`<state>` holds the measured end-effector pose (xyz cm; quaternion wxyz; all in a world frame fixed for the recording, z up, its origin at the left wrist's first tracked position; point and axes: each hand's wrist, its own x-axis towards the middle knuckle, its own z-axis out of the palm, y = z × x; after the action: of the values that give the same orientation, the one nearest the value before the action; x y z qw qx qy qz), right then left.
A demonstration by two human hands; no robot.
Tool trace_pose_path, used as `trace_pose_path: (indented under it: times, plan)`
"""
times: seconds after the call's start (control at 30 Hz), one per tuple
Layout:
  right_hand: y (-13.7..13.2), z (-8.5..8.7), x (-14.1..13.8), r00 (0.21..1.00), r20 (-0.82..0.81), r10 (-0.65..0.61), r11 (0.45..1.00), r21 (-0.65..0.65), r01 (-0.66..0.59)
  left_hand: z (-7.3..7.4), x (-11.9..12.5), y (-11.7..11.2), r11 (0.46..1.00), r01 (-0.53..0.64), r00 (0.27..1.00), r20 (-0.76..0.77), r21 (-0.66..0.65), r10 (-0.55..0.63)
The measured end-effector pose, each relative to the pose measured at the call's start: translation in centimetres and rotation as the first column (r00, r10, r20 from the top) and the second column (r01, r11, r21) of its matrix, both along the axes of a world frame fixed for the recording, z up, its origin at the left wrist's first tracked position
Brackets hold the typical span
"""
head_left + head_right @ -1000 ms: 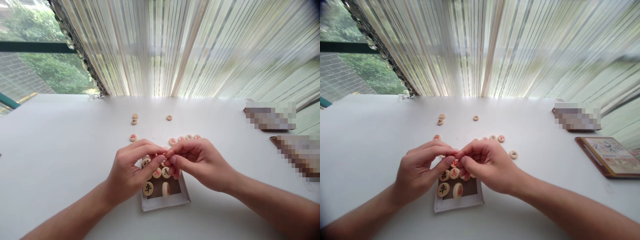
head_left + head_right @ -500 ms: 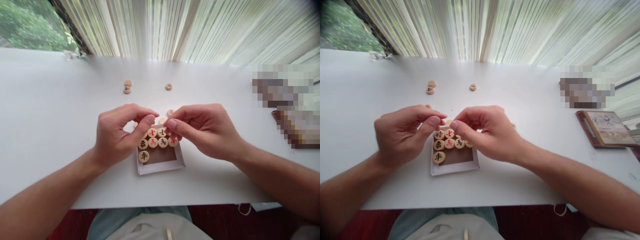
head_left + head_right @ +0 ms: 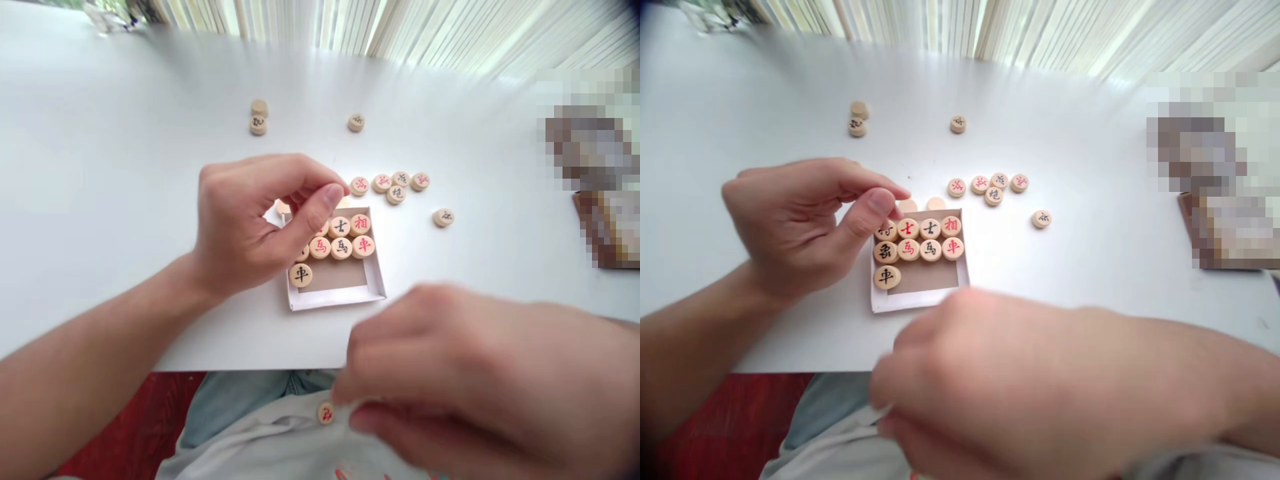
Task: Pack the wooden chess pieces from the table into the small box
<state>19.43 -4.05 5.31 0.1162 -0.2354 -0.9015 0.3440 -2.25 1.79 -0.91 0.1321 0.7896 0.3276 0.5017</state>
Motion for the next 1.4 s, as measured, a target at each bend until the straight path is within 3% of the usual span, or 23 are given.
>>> trace_pose_path:
  times: [0.03, 0.1, 0.23, 0.3, 0.4, 0.57, 0.8, 0.93, 1.03, 1.1, 1.17, 1.23, 1.33, 1.4]
  plan:
    - [-1.7, 0.1, 0.0, 0.99, 0.079, 0.115, 0.993, 0.001, -0.115, 0.0, 0.0, 0.1, 1.0, 0.0, 1.0, 0.004, -0.009, 0.0]
    - [-4.9, -0.9, -0.2, 0.971, 0.158, 0.181, 0.983, -0.006, -0.183, 0.0, 0.0, 0.2, 1.0, -0.001, 1.0, 0.01, -0.02, 0.002]
    - [-9.3, -6.4, -1.2, 0.938, 0.269, 0.22, 0.972, 0.018, -0.234, 0.1, 0.1, 0.2, 1.0, 0.011, 1.0, 0.008, -0.01, -0.011]
    - [-10.4, -9.3, -1.5, 0.908, 0.377, 0.182, 0.976, 0.047, -0.215, 0.2, 0.1, 0.1, 1.0, 0.007, 1.0, -0.018, -0.006, -0.008]
    - [-11.5, -12.3, -1.6, 0.879, 0.428, 0.209, 0.977, -0.055, -0.205, 0.2, 0.0, 0.1, 1.0, 0.02, 0.998, -0.054, 0.007, -0.02]
    - [-12.6, -13.8, -2.0, 0.884, 0.417, 0.213, 0.977, -0.078, -0.198, -0.1, -0.3, 0.4, 0.999, 0.04, 0.997, -0.06, 0.008, -0.039]
    - [-10.4, -13.4, -3.3, 0.805, 0.501, 0.318, 0.948, -0.191, -0.256, 0.0, -0.5, 0.5, 0.996, 0.084, 0.996, -0.042, 0.013, -0.084]
    - [-9.0, -11.7, -3.7, 0.748, 0.561, 0.355, 0.934, -0.253, -0.253, -0.2, -0.6, 0.6, 0.996, 0.093, 0.995, -0.025, -0.001, -0.093]
    - [-8.6, -8.9, -2.9, 0.826, 0.475, 0.304, 0.95, -0.22, -0.223, -0.2, -0.6, 0.6, 0.995, 0.092, 0.996, 0.016, -0.038, -0.091]
    - [-8.1, -6.5, -1.9, 0.947, 0.237, 0.218, 0.973, -0.122, -0.193, 0.0, -0.7, 0.6, 0.99, 0.111, 0.992, 0.066, -0.09, -0.106]
    - [-6.9, -4.2, -0.9, 0.999, -0.014, -0.051, 0.997, 0.061, 0.052, 0.3, -0.7, 0.5, 0.973, 0.159, 0.982, 0.125, -0.165, -0.14]
    - [-4.8, -2.3, -0.2, 0.917, -0.196, -0.347, 0.897, 0.217, 0.386, 0.6, -0.8, 0.3, 0.927, 0.246, 0.964, 0.171, -0.283, -0.204]
    - [-0.9, -1.0, -0.4, 0.856, -0.296, -0.424, 0.731, 0.446, 0.516, 1.0, -0.9, 0.0, 0.79, 0.39, 0.92, 0.231, -0.474, -0.316]
    - [1.2, -1.2, -1.0, 0.858, -0.332, -0.393, 0.685, 0.517, 0.514, 1.0, -1.0, -0.1, 0.706, 0.447, 0.895, 0.284, -0.55, -0.345]
